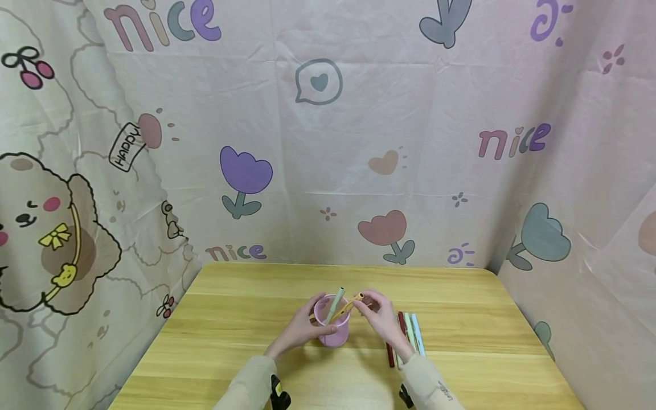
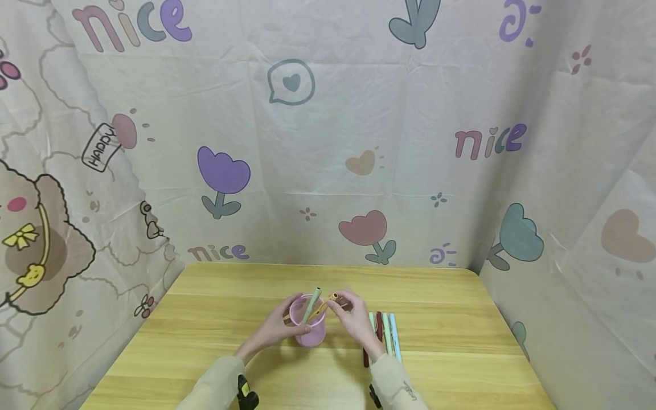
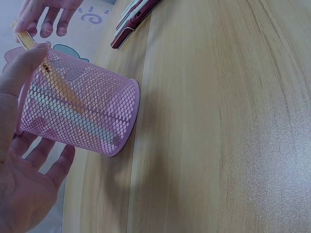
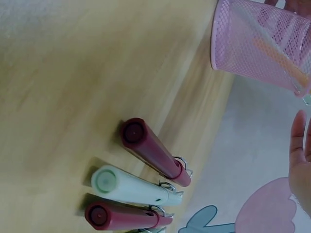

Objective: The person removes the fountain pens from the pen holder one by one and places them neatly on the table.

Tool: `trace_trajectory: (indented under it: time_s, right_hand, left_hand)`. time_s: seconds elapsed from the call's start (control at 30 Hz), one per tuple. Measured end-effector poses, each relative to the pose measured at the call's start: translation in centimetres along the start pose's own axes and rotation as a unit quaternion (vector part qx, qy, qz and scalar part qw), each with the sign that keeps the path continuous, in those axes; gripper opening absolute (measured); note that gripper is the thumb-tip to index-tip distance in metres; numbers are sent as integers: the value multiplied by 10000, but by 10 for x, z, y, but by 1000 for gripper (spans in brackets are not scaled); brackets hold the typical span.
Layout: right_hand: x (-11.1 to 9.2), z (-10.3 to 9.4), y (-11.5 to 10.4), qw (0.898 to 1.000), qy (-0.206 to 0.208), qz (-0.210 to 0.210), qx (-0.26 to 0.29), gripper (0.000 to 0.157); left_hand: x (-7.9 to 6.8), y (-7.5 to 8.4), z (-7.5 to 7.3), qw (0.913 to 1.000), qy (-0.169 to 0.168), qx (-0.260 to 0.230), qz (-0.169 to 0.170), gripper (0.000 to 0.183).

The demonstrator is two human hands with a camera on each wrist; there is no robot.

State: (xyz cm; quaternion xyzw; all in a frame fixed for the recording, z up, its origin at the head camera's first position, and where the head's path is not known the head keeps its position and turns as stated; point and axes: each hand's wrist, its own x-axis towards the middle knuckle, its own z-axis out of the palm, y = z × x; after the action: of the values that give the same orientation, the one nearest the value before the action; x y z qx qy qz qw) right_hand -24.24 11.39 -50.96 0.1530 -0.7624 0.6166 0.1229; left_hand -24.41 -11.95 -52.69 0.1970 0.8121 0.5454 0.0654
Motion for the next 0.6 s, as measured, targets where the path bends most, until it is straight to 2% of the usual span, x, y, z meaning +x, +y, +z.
trace_trajectory:
  time_s: [0.13, 0.37, 0.6]
  right_hand:
    - [3, -5, 6, 9999, 38, 1, 155, 15]
    - [5, -14, 3, 9993, 87, -148, 329, 17]
    - [6, -19, 1, 9981, 254, -24, 567, 22]
  left_hand:
    - [-1, 1, -1, 10000, -39, 45, -25, 98]
    - [0, -1, -1, 10000, -67, 48, -29, 100]
    - [1, -2, 0, 10000, -59, -25, -42, 99]
